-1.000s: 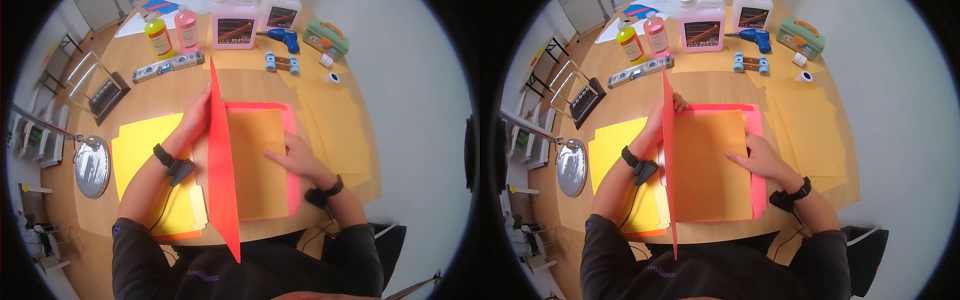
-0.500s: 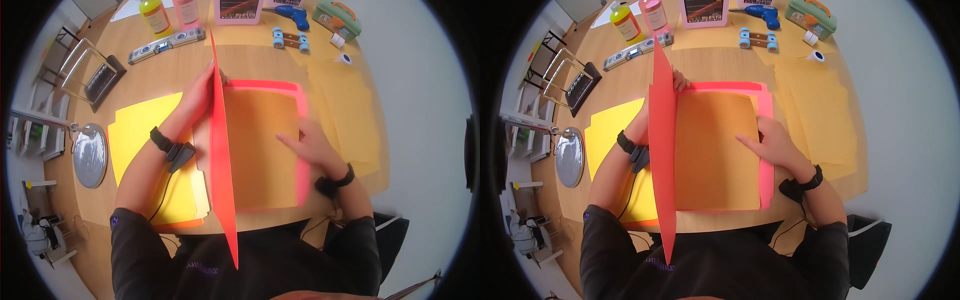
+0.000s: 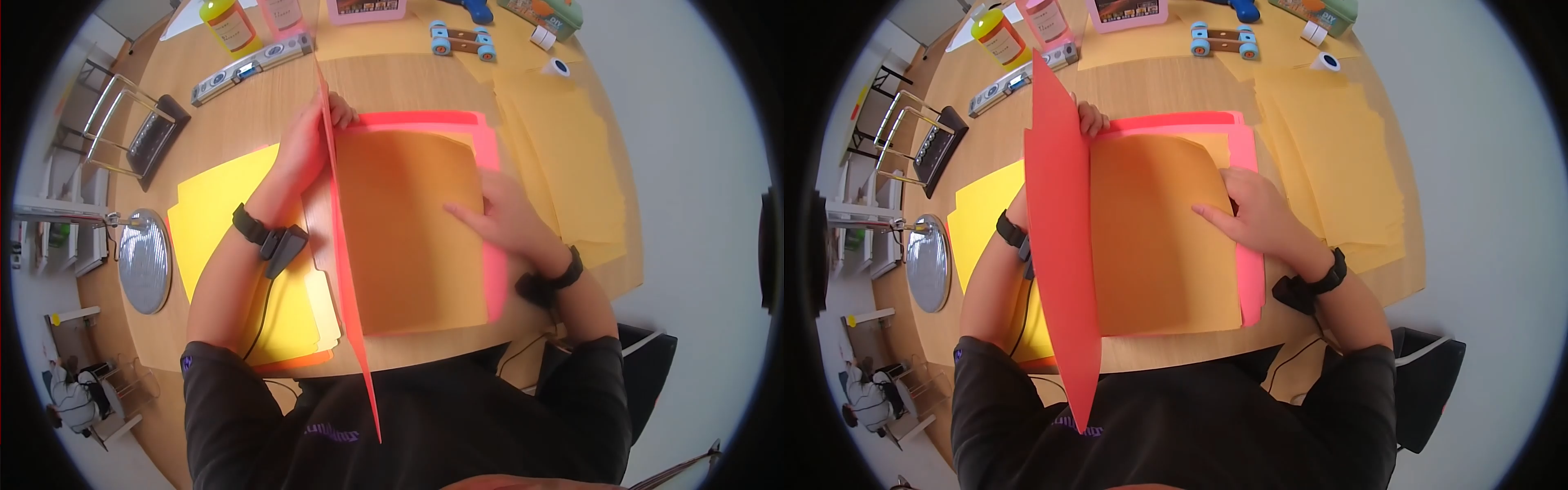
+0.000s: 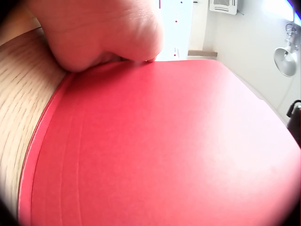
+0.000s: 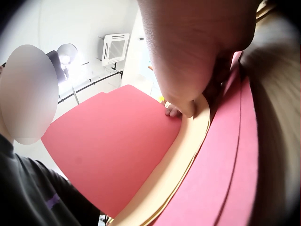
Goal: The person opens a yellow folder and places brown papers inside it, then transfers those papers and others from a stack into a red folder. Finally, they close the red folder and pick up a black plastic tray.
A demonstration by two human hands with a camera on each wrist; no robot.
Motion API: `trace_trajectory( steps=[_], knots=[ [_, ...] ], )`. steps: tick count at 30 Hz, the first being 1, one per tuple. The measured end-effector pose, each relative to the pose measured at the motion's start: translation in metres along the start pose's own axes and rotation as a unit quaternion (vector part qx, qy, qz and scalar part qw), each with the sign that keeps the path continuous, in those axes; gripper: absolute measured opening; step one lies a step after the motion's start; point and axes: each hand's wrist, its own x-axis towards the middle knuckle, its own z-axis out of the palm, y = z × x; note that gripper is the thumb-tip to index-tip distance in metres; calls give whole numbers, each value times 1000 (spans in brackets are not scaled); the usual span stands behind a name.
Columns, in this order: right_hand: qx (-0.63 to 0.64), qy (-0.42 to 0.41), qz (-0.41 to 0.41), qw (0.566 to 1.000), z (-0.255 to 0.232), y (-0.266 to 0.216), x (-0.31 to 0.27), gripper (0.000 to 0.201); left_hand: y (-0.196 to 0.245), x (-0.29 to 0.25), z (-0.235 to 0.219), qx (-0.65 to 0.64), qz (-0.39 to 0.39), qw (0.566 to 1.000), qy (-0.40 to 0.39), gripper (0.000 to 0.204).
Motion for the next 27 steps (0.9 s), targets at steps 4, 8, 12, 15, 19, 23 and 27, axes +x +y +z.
trace_trajectory(
  steps=[4, 8, 12, 15, 19, 23, 27],
  knots=[
    [-38, -11, 21, 999, 4, 12, -5, 24, -51, 22, -49, -190, 95, 964, -160, 43],
    [2, -7, 37, 999, 5, 8, -5, 26, -45, 22, -54, -180, -11, 979, -99, 57],
    [25, -8, 64, 998, 6, 5, -9, 29, -57, 25, -96, -60, -2, 977, -204, 60],
    [8, -17, 96, 995, 9, 0, -6, 28, -41, 18, -86, -76, -18, 983, -169, 61],
    [-29, 52, -8, 998, 12, 4, 6, 26, -46, 20, -94, -126, 81, 967, -206, 63],
    [-13, -31, 80, 996, 5, 4, -1, 27, -24, 7, -28, -70, 17, 997, -34, 62],
    [-12, -18, 66, 998, -2, 0, -2, 27, -28, 5, -17, -82, -5, 997, -7, 61]
  ],
)
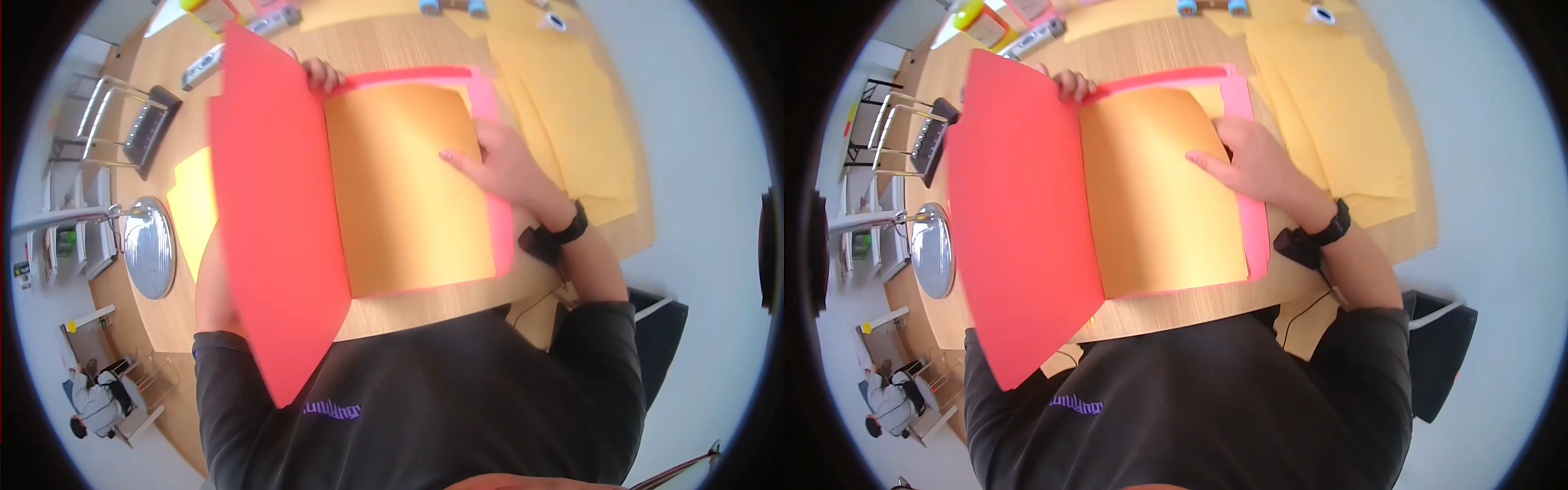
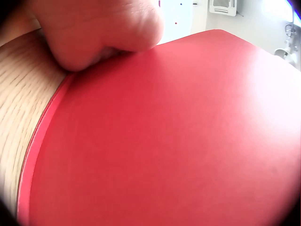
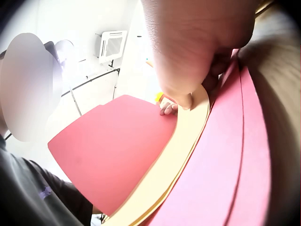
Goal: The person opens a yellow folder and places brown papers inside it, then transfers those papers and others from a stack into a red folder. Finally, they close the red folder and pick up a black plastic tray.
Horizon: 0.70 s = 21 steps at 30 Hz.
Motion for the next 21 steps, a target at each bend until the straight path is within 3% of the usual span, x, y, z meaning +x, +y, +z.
trace_trajectory(
  steps=[2, 5, 9, 11, 13, 15, 16, 17, 18, 20, 21],
  knots=[
    [19, 21, -45, 999, 1, -6, 2, 27, -2, 4, -15, -120, 14, 992, -34, 61],
    [24, 47, -46, 998, 4, -5, 4, 37, 10, -1, -3, -21, -7, 999, -35, 54],
    [33, 109, 8, 994, -4, -16, 0, 45, -2, 5, -11, -22, 19, 997, -65, 52],
    [35, 155, 28, 987, -16, -27, -2, 45, -7, 2, -8, -93, 10, 992, -88, 51],
    [-86, 227, -24, 970, -38, -56, -23, 42, 6, -3, 6, -124, 10, 986, -107, 50],
    [-155, 230, -35, 960, -56, -102, -75, 33, 25, -18, 30, -32, -22, 999, -4, 49],
    [-96, 235, 25, 967, -56, -127, -105, 20, 27, -17, 23, -34, -23, 999, -1, 49],
    [-37, 221, 84, 971, -54, -128, -156, 10, 23, -12, 18, -22, 9, 999, -33, 49],
    [87, 142, 10, 986, -59, -131, -191, 13, 17, -8, 13, -12, 40, 997, -62, 50],
    [281, -92, 69, 953, -59, -112, -226, 20, 11, -3, 7, -54, 34, 997, -49, 51],
    [278, -88, 229, 929, -40, -97, -247, 21, 8, -1, 5, -88, 32, 995, -41, 51]
  ],
)
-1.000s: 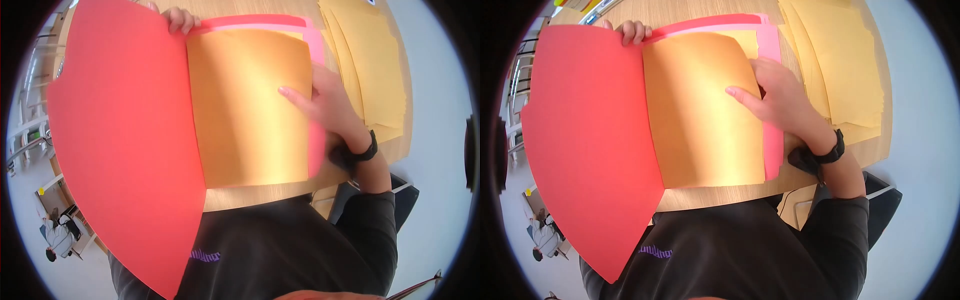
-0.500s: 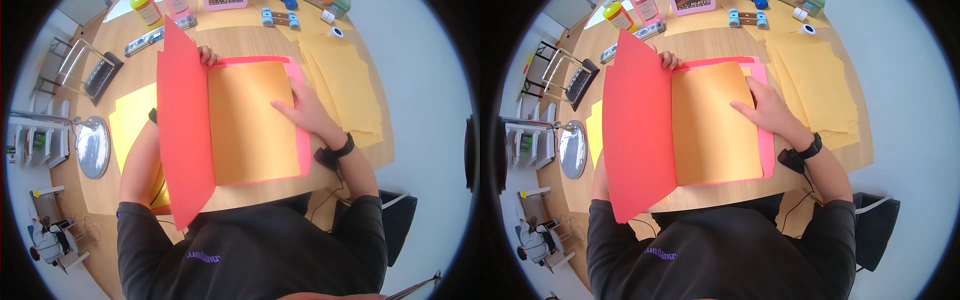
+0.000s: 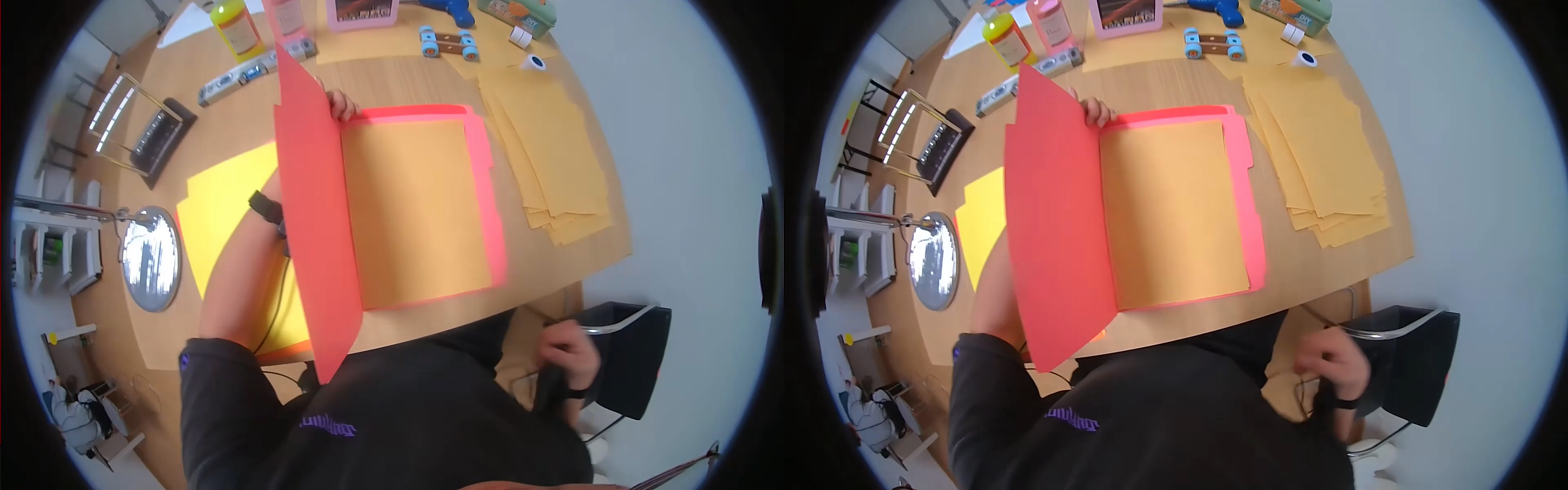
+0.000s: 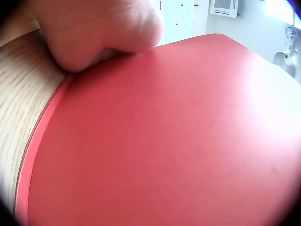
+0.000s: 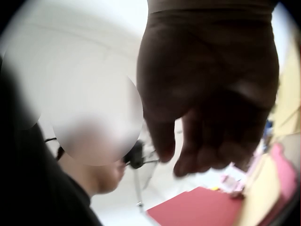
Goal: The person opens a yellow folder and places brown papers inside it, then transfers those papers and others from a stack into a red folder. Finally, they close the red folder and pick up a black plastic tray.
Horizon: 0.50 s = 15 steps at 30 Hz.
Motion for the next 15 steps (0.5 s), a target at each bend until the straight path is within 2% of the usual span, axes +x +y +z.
trace_trajectory(
  steps=[1, 2, 3, 4, 6, 8, 9, 10, 11, 12, 13, 15],
  knots=[
    [18, 47, 155, 987, 13, 47, -8, 22, -2, 2, -4, -10, -3, 1000, 11, 51],
    [18, 42, 168, 985, 47, 132, -50, 22, -3, 5, -9, 26, -6, 1000, 9, 56],
    [58, 181, 244, 951, 47, 203, -16, 24, -3, 6, -11, 65, -12, 998, 4, 62],
    [62, 176, 253, 949, 46, 218, -24, 24, -3, 5, -7, 63, -21, 998, 11, 62],
    [104, 171, 272, 941, 112, 251, -59, 23, 2, 4, 0, 152, -4, 988, 26, 64],
    [151, 159, 290, 932, 121, 270, 23, 23, 4, 6, -6, 148, -8, 989, 22, 65],
    [176, 151, 304, 924, 124, 280, 51, 23, 0, 5, -11, 137, -9, 991, 12, 66],
    [200, 144, 322, 914, 126, 291, 52, 24, -6, 1, -21, 139, -23, 990, 25, 66],
    [220, 139, 336, 905, 122, 301, 79, 24, -8, 0, -31, 96, 0, 995, -34, 67],
    [239, 138, 342, 898, 114, 314, 69, 24, -7, 5, -39, 53, 30, 993, -98, 67],
    [259, 139, 350, 889, 117, 319, 71, 25, -3, 5, -37, 56, 23, 994, -94, 67],
    [296, 144, 365, 871, 121, 331, 76, 26, 6, -3, -25, 119, 0, 993, -26, 75]
  ],
)
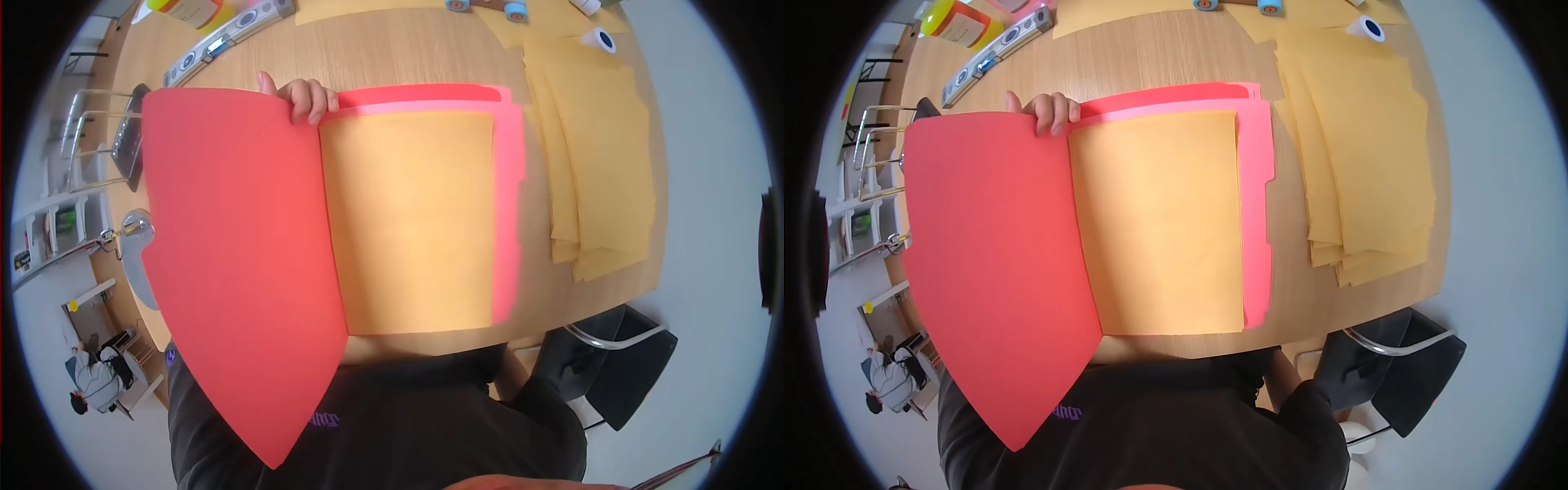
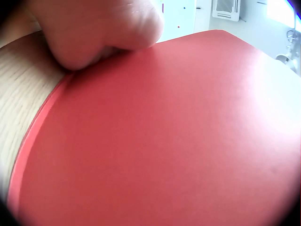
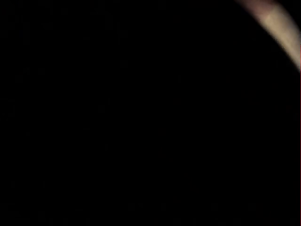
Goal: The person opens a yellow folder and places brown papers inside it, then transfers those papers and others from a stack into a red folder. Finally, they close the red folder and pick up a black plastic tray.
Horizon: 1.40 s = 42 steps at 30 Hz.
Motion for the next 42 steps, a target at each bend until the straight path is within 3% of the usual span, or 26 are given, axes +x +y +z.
trace_trajectory(
  steps=[3, 7, 9, 10, 11, 12, 14, 15, 18, 20, 21, 22, 23, 25, 27, 29, 30, 32, 34, 35, 36, 37, 39, 42],
  knots=[
    [54, -3, 4, 999, -31, 20, 25, 28, -9, 2, -7, -44, 15, 999, -13, 74],
    [135, -15, -21, 991, -62, 48, 101, 31, -14, 15, -16, -28, 23, 998, -53, 70],
    [153, 6, -9, 988, -108, 88, 60, 33, -12, 9, 8, -101, 40, 994, 3, 65],
    [172, 10, -29, 985, -118, 83, 66, 34, -9, 14, 12, -103, 57, 993, -17, 65],
    [-99, 68, -59, 991, -54, -27, -42, 39, -13, 13, 5, -80, 42, 996, -3, 63],
    [-95, 77, -76, 989, -73, -21, -28, 39, -12, 12, 7, -59, 22, 998, 18, 62],
    [-132, -21, -119, 984, -100, -12, -14, 40, -2, 9, 25, -58, 27, 997, 37, 60],
    [-117, -14, -227, 967, -109, -12, -37, 32, 3, 3, 32, -54, 22, 996, 67, 59],
    [-175, 71, -264, 946, -78, -71, -124, 25, 4, 1, 34, -91, 72, 992, 50, 50],
    [-216, -35, -263, 940, -44, -118, -193, 22, -24, 16, -19, -153, 79, 985, 17, 53],
    [-223, -87, -301, 923, -23, -137, -227, 23, -43, 20, -30, -206, 90, 974, 0, 57],
    [-230, -139, -342, 900, -5, -157, -253, 24, -37, 15, -12, -213, 76, 974, -8, 57],
    [-221, -130, -341, 905, 7, -176, -274, 24, -11, 6, 14, -155, 48, 987, -6, 57],
    [-221, -321, -475, 789, 25, -215, -298, 25, 0, 4, 29, -97, 25, 995, -7, 57],
    [-192, -339, -503, 771, 39, -248, -294, 27, -4, 6, 16, -89, 40, 995, -23, 45],
    [-236, -217, -495, 808, 63, -294, -282, 32, -1, 1, 29, -94, 66, 993, 22, 45],
    [-268, -186, -503, 801, 76, -321, -263, 37, 0, -1, 36, -105, 89, 988, 66, 45],
    [-305, -162, -516, 784, 94, -368, -223, 43, -2, -1, 30, -81, 96, 991, 54, 45],
    [-482, -46, -534, 693, 104, -399, -185, 60, 4, 0, 33, -62, 103, 992, 47, 44],
    [-489, -53, -536, 686, 105, -405, -165, 60, 11, -1, 41, -66, 53, 995, 55, 45],
    [-540, 13, -588, 602, 105, -406, -143, 69, 14, -3, 42, -72, 2, 995, 66, 45],
    [-580, 75, -631, 510, 108, -410, -134, 79, 12, -2, 35, -71, 7, 994, 79, 45],
    [-608, 64, -606, 508, 106, -415, -125, 85, 5, 0, 21, -65, 11, 996, 56, 50],
    [-627, 61, -584, 512, 101, -417, -126, 90, 18, 0, 43, 3, -7, 996, 88, 58]
  ],
)
